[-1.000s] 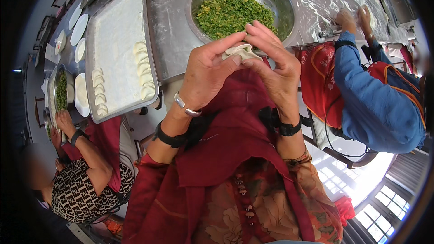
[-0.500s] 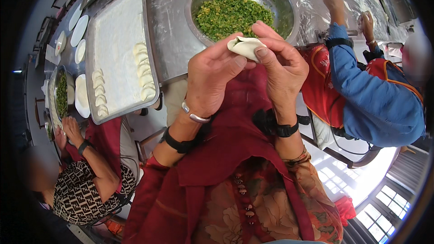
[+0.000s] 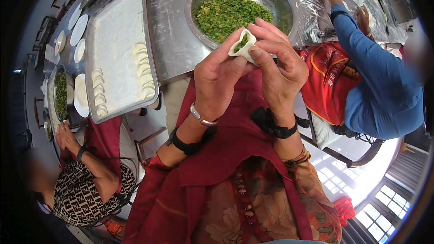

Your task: The person fills dough wrappers with a vegetable mixture using a small spatula and folds them into dumplings, placing the finished dumplings onto a tray.

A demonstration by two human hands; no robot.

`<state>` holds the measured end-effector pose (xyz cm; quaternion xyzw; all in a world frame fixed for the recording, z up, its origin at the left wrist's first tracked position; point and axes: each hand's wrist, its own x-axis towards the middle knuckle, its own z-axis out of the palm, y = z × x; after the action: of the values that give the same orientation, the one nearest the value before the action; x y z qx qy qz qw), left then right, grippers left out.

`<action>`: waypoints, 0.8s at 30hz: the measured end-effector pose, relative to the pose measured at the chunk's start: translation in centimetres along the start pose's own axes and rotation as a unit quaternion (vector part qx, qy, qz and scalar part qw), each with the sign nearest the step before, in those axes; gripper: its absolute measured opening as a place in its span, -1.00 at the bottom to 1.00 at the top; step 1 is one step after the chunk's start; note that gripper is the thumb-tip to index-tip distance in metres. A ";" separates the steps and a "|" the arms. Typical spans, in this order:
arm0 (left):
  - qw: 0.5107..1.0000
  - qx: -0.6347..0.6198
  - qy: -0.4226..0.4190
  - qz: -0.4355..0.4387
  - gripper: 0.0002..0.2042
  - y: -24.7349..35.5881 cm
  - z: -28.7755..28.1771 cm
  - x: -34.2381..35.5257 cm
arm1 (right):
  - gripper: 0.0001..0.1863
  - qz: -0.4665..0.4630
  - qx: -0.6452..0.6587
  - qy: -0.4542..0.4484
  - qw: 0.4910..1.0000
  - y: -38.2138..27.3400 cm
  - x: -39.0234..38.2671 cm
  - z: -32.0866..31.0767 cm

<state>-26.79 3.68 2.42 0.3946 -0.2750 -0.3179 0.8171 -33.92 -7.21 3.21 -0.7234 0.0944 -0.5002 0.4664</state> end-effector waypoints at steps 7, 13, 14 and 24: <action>1.000 -0.009 -0.006 -0.018 -0.55 -0.3 -0.9 -0.2 | -0.72 0.008 -0.062 -0.071 0.996 0.1 0.0 -1.1; 0.999 -0.021 0.002 -0.039 -0.55 -0.3 -1.1 -0.5 | -0.66 0.073 -0.011 -0.072 0.995 0.1 -0.4 -0.8; 0.999 -0.012 0.008 -0.040 -0.55 -0.3 -1.1 -0.7 | -0.67 0.058 -0.009 -0.069 0.996 0.2 -0.5 -0.5; 0.997 0.066 -0.030 -0.038 -0.56 0.4 -1.0 -0.8 | -0.81 -0.042 -0.042 -0.072 0.996 0.1 -0.3 -0.6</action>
<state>-26.47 4.96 2.05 0.4484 -0.3045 -0.3417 0.7678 -34.53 -7.44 2.92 -0.7799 0.0502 -0.4615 0.4198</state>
